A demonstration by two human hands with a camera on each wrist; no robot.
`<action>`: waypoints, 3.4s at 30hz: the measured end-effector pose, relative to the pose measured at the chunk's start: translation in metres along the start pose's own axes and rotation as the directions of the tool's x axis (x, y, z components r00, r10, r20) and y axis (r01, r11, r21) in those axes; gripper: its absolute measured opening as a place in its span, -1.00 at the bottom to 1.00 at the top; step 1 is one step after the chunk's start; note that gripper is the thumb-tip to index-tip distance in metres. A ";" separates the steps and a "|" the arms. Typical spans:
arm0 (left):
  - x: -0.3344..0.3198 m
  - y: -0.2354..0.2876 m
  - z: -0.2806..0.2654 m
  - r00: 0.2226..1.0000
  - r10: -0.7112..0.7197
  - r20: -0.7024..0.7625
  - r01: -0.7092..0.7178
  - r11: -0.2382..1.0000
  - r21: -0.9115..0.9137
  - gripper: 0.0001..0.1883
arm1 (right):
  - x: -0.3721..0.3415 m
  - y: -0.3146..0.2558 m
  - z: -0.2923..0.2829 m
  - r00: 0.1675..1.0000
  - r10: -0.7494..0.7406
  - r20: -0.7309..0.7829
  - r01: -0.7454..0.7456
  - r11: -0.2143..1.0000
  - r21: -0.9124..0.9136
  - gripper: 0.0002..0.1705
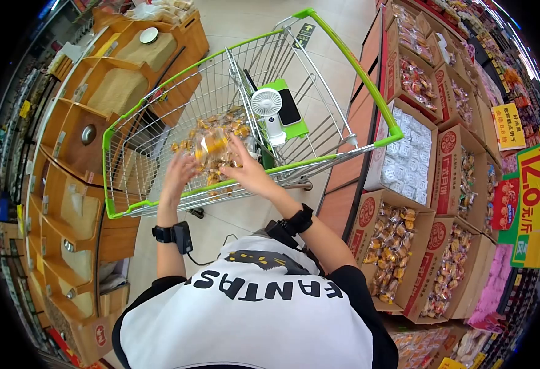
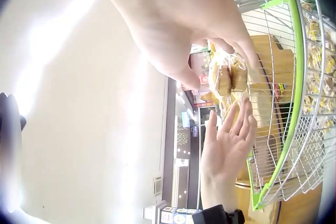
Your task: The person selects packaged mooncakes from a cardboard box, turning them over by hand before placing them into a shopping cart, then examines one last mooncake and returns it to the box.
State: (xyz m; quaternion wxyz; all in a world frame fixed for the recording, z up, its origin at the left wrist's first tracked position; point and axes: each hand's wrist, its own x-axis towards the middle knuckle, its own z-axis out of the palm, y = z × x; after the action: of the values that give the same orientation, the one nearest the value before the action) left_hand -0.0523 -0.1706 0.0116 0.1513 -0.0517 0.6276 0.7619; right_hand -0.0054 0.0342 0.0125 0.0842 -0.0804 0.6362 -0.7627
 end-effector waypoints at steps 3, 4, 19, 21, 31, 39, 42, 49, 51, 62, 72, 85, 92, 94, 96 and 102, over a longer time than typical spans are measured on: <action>0.011 0.012 0.001 0.970 0.143 -0.195 -0.092 0.964 0.249 -0.54 | -0.011 -0.006 -0.006 0.997 -0.064 -0.044 0.051 0.967 -0.248 -0.30; 0.012 0.012 0.003 0.971 0.144 -0.190 -0.094 0.963 0.252 -0.54 | -0.017 0.002 -0.012 0.997 -0.067 -0.049 0.053 0.968 -0.247 -0.30; -0.005 -0.033 0.122 0.833 -0.067 0.550 -0.172 0.912 0.372 -0.81 | -0.106 -0.011 -0.052 0.974 0.211 -0.081 -0.212 0.977 -0.002 -0.66; -0.008 -0.037 0.135 0.783 -0.070 0.618 -0.221 0.898 0.381 -0.80 | -0.115 -0.013 -0.059 0.971 0.191 -0.141 -0.196 0.980 -0.019 -0.67; -0.016 -0.056 0.199 0.469 -0.254 0.846 -0.281 0.865 0.415 -0.77 | -0.180 -0.032 -0.085 0.896 0.153 -0.418 -0.149 0.988 0.044 -0.68; -0.029 -0.065 0.271 0.220 -0.287 0.932 -0.407 0.841 0.355 -0.68 | -0.242 -0.022 -0.090 0.763 -0.002 -0.646 -0.022 0.999 -0.029 -0.66; -0.040 -0.076 0.296 0.095 -0.315 0.944 -0.424 0.845 0.325 -0.64 | -0.264 -0.015 -0.089 0.684 -0.037 -0.729 -0.007 0.998 -0.058 -0.67; -0.070 -0.100 0.336 -0.096 -0.355 0.930 -0.431 0.857 0.283 -0.65 | -0.307 -0.020 -0.076 0.469 -0.031 -0.882 0.004 0.999 -0.033 -0.70; -0.079 -0.105 0.344 -0.144 -0.370 0.918 -0.427 0.860 0.280 -0.66 | -0.319 -0.017 -0.074 0.417 -0.041 -0.908 0.005 0.999 -0.043 -0.71; -0.132 -0.145 0.385 -0.366 -0.368 0.855 -0.488 0.858 0.160 -0.70 | -0.388 -0.023 -0.051 0.056 -0.067 -0.996 -0.020 0.998 -0.068 -0.72; -0.174 -0.222 0.414 -0.464 -0.341 0.818 -0.658 0.750 -0.061 -0.79 | -0.424 -0.023 -0.040 -0.125 -0.037 -0.992 0.131 0.990 -0.054 -0.76; -0.183 -0.321 0.432 -0.339 -0.702 0.627 -0.941 0.271 -0.205 -0.64 | -0.435 -0.021 -0.032 -0.176 0.005 -0.984 0.186 0.982 -0.028 -0.80; -0.162 -0.369 0.429 -0.351 -0.780 0.518 -0.929 0.220 -0.299 -0.62 | -0.434 -0.021 -0.031 -0.183 0.011 -0.983 0.170 0.985 -0.021 -0.79; -0.158 -0.375 0.429 -0.446 -0.766 0.463 -0.876 0.266 -0.402 -0.59 | -0.434 -0.023 -0.029 -0.187 0.007 -0.982 0.188 0.982 -0.028 -0.79; -0.157 -0.382 0.429 -0.393 -0.793 0.466 -0.912 0.269 -0.310 -0.55 | -0.434 -0.023 -0.029 -0.189 0.006 -0.982 0.187 0.982 -0.030 -0.79; -0.157 -0.383 0.428 -0.337 -0.854 0.397 -0.919 0.207 -0.335 -0.40 | -0.430 -0.017 -0.032 -0.189 0.001 -0.982 0.196 0.980 -0.037 -0.80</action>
State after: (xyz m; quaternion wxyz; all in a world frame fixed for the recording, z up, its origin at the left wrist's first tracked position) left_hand 0.2578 0.2831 -0.2182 0.3253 0.8379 0.3718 -0.2320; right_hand 0.4049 0.1666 0.0173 -0.4883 0.4907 0.4123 -0.5923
